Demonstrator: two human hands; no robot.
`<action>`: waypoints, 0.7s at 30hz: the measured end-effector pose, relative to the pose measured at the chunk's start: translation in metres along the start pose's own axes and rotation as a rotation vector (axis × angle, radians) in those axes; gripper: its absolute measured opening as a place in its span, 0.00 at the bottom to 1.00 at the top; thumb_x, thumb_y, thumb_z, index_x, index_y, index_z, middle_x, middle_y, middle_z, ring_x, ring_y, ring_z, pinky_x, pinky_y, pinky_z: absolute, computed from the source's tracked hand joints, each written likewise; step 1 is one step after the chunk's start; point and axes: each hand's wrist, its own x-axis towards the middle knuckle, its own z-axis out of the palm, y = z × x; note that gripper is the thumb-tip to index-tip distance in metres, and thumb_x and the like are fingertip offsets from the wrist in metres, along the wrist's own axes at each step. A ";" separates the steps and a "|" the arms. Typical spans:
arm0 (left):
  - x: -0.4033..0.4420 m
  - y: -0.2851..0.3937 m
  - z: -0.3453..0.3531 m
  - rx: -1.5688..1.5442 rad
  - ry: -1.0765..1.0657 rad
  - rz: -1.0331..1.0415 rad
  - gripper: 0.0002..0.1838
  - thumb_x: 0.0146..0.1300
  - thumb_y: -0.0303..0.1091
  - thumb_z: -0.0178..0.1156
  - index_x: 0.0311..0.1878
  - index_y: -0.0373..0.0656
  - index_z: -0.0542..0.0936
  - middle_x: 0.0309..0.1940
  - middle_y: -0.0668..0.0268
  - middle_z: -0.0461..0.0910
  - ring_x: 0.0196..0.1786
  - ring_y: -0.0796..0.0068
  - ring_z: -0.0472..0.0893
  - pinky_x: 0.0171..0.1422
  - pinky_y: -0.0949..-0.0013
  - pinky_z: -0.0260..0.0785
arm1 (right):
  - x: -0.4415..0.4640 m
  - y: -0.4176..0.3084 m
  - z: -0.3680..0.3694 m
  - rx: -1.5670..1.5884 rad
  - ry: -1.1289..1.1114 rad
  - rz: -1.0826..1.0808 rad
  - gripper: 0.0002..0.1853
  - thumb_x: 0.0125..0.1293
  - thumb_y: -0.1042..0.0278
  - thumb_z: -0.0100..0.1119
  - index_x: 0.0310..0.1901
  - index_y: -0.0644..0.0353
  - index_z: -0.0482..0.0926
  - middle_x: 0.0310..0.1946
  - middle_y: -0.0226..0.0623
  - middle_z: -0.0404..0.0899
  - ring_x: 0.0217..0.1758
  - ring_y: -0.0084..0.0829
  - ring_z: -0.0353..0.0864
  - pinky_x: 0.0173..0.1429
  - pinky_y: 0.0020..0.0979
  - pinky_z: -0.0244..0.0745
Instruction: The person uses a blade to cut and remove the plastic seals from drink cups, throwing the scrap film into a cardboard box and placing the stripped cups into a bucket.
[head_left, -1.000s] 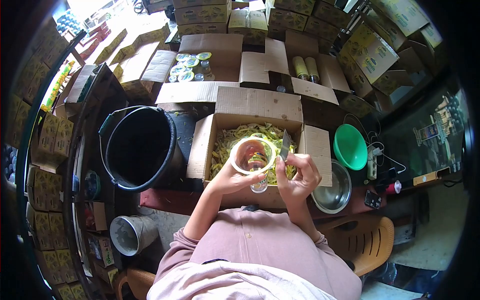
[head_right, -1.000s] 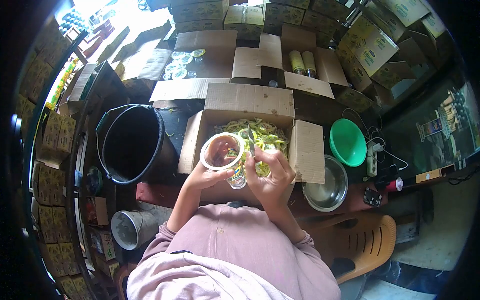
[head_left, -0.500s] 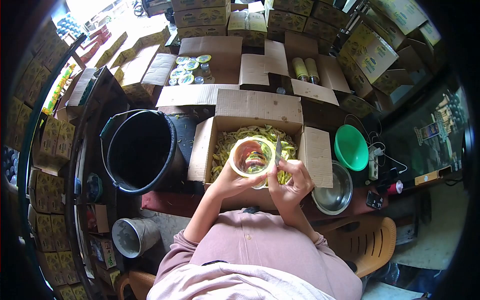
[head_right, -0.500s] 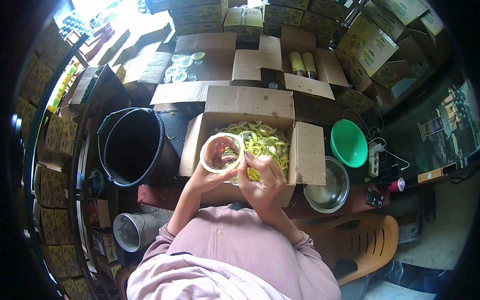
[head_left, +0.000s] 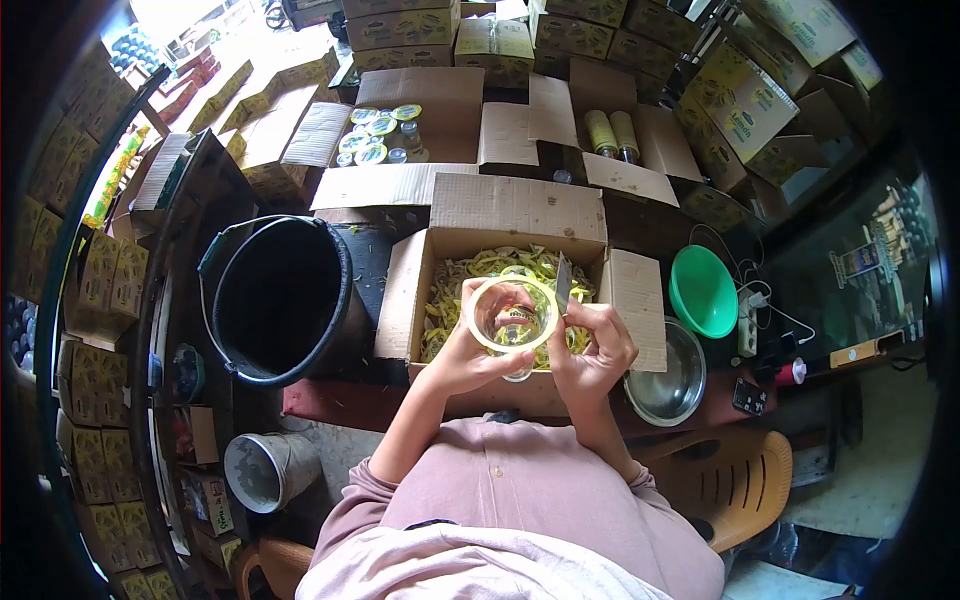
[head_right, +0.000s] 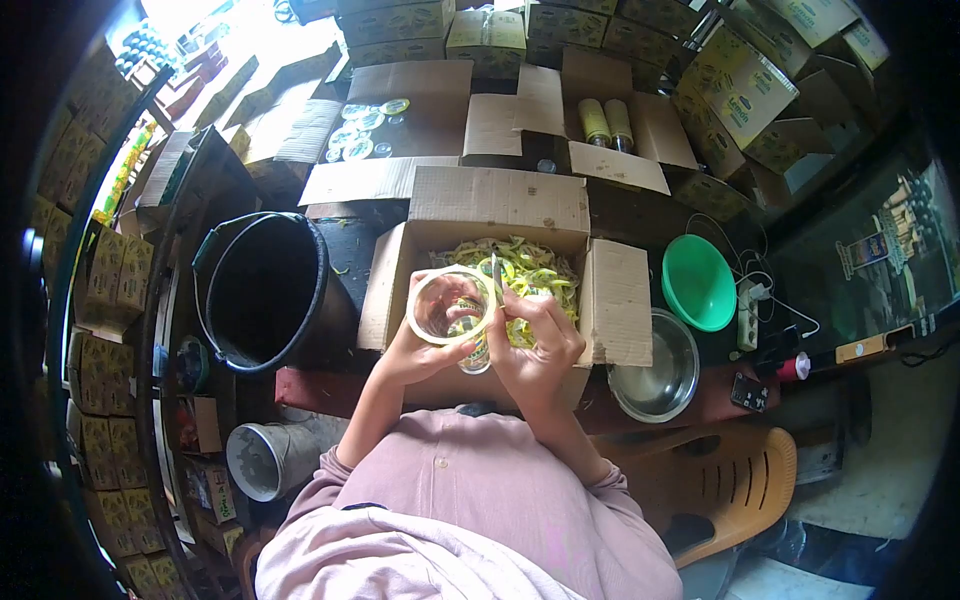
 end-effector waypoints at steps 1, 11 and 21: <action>0.000 0.000 0.000 -0.002 0.001 0.001 0.37 0.46 0.24 0.65 0.59 0.39 0.57 0.52 0.62 0.60 0.58 0.70 0.66 0.56 0.67 0.66 | 0.000 0.001 0.000 0.003 0.001 0.005 0.09 0.44 0.83 0.62 0.30 0.64 0.77 0.27 0.38 0.79 0.30 0.32 0.81 0.34 0.27 0.75; 0.004 0.004 0.013 0.102 0.156 0.003 0.38 0.45 0.21 0.66 0.59 0.42 0.55 0.50 0.59 0.65 0.54 0.70 0.69 0.58 0.68 0.63 | 0.000 -0.005 0.002 -0.099 0.011 -0.062 0.11 0.45 0.82 0.62 0.33 0.62 0.79 0.26 0.37 0.78 0.28 0.29 0.80 0.34 0.26 0.75; 0.004 0.004 0.011 0.232 0.164 0.044 0.37 0.46 0.21 0.66 0.58 0.42 0.56 0.49 0.60 0.66 0.52 0.70 0.71 0.56 0.68 0.66 | -0.004 -0.003 0.002 -0.118 0.041 -0.138 0.12 0.43 0.83 0.63 0.33 0.63 0.79 0.25 0.36 0.77 0.26 0.27 0.77 0.31 0.24 0.72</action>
